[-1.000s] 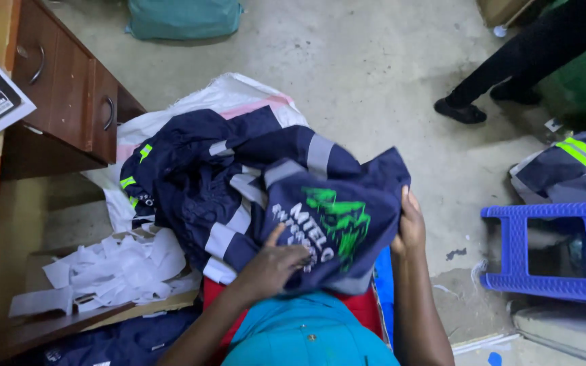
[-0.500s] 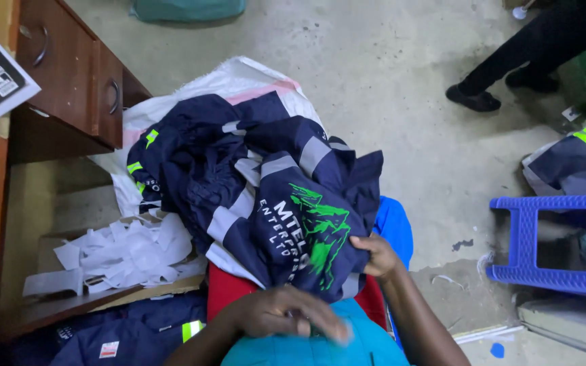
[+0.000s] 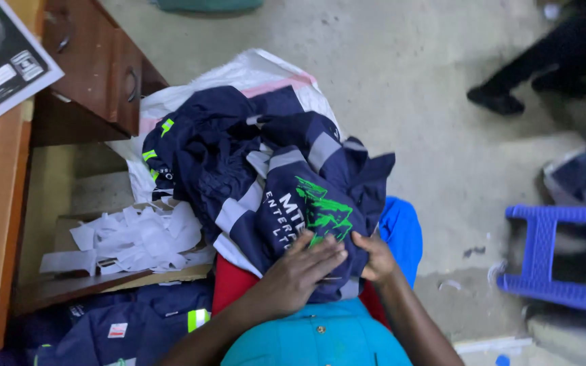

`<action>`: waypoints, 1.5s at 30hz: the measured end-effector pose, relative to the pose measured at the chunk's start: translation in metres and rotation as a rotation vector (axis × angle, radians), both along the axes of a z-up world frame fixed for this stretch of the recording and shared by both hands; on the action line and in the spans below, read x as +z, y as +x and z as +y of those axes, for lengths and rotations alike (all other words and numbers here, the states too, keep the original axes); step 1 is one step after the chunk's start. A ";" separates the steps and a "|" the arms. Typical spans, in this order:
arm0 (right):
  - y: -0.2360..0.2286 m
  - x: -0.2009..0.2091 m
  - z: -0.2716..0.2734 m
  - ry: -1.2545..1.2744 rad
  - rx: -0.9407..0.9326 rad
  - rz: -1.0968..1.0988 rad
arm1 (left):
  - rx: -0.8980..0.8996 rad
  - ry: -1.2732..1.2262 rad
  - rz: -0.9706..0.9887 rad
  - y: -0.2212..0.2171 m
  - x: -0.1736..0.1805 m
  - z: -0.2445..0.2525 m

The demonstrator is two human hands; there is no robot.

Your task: The person holds a dark blue jacket with reflective stripes and a logo, then uses a pair of scissors to cut a white paper pattern attached to the garment. The person continues to cut along the pattern's edge while holding the jacket steady on their lap.

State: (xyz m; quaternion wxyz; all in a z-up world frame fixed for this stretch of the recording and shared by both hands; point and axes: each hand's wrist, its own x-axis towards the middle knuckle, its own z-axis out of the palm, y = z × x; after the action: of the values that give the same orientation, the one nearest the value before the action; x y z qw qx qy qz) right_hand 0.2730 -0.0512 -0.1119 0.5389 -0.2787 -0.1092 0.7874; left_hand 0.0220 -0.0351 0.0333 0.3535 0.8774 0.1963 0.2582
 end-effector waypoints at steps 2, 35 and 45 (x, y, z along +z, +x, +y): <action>-0.001 0.009 0.000 -0.043 -0.021 -0.066 | -0.150 -0.380 -0.132 -0.018 -0.001 0.000; -0.002 0.077 0.045 0.392 0.975 -1.653 | 0.800 -0.126 -0.357 -0.022 -0.113 0.277; 0.083 0.102 0.146 0.484 -0.493 -1.798 | 0.003 0.151 -0.104 -0.043 0.012 0.059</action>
State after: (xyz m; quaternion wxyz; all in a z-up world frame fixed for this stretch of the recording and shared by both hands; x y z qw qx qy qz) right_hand 0.3560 0.0952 -0.0096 0.4469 -0.6742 -0.5793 0.1003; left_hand -0.0211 0.0240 0.0448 0.2956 0.8867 0.1588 0.3180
